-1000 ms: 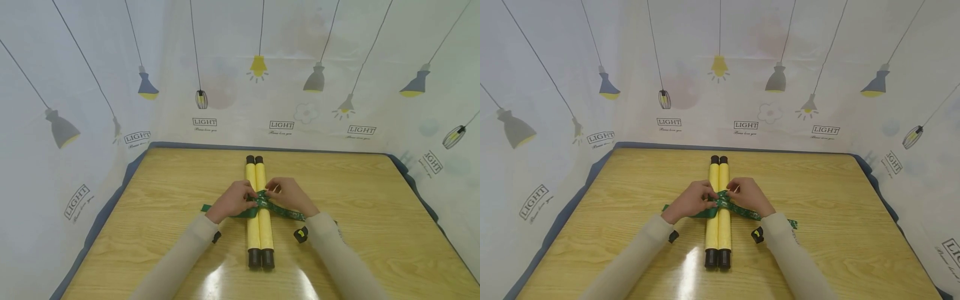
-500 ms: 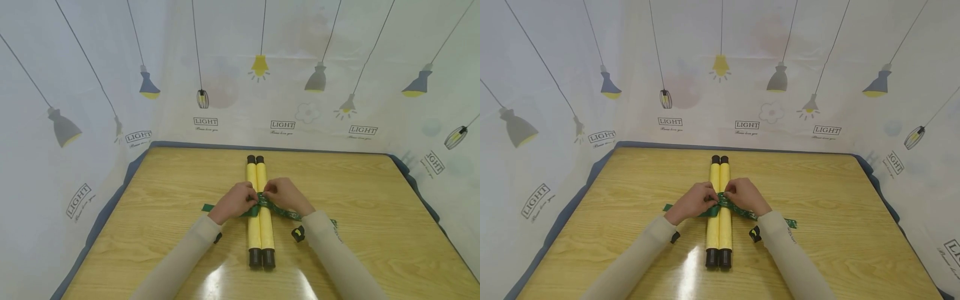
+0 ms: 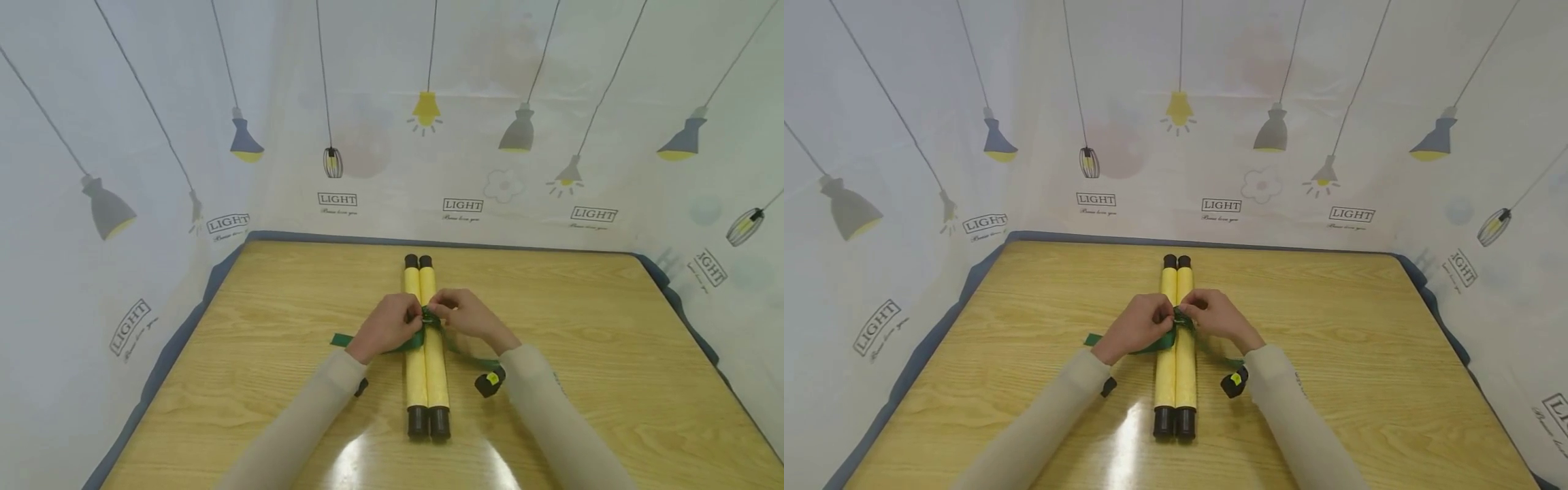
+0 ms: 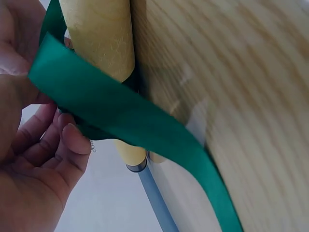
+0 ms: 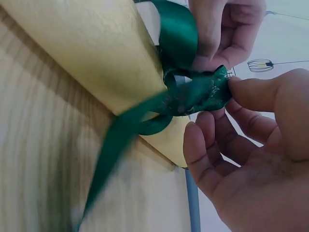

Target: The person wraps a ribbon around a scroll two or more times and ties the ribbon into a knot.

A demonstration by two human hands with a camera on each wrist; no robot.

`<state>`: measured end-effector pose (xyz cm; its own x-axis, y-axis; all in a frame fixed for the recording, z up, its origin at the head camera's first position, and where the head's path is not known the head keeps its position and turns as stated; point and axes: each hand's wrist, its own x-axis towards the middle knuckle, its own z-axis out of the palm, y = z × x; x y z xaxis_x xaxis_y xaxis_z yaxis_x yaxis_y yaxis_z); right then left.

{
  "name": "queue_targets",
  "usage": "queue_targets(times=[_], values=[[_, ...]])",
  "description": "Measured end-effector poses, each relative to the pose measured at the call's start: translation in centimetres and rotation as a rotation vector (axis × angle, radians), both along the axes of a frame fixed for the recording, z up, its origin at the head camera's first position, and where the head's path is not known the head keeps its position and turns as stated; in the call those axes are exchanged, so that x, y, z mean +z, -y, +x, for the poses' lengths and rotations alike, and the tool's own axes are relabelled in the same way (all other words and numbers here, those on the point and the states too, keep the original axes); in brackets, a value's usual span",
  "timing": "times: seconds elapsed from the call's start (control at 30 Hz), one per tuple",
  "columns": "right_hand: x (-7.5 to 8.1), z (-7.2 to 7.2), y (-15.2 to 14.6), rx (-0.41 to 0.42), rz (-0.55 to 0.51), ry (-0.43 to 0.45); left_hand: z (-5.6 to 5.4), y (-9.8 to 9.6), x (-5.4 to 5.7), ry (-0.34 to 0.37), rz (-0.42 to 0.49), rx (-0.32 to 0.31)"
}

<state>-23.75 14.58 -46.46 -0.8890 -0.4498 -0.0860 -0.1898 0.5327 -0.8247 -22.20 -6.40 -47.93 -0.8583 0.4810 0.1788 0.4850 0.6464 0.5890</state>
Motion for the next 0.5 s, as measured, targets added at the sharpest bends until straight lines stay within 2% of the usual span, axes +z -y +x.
queue_targets(times=[0.13,0.33,0.5], values=[[-0.14,0.1,0.08,-0.011,-0.057,0.073,-0.19,-0.32,-0.3,-0.002,0.02,0.022],[-0.36,0.36,-0.07,-0.041,-0.096,0.133,-0.36,-0.62,-0.7,-0.016,0.048,0.04],[-0.69,0.73,-0.04,-0.108,-0.16,0.199,-0.28,-0.71,-1.03,-0.038,0.074,0.069]])
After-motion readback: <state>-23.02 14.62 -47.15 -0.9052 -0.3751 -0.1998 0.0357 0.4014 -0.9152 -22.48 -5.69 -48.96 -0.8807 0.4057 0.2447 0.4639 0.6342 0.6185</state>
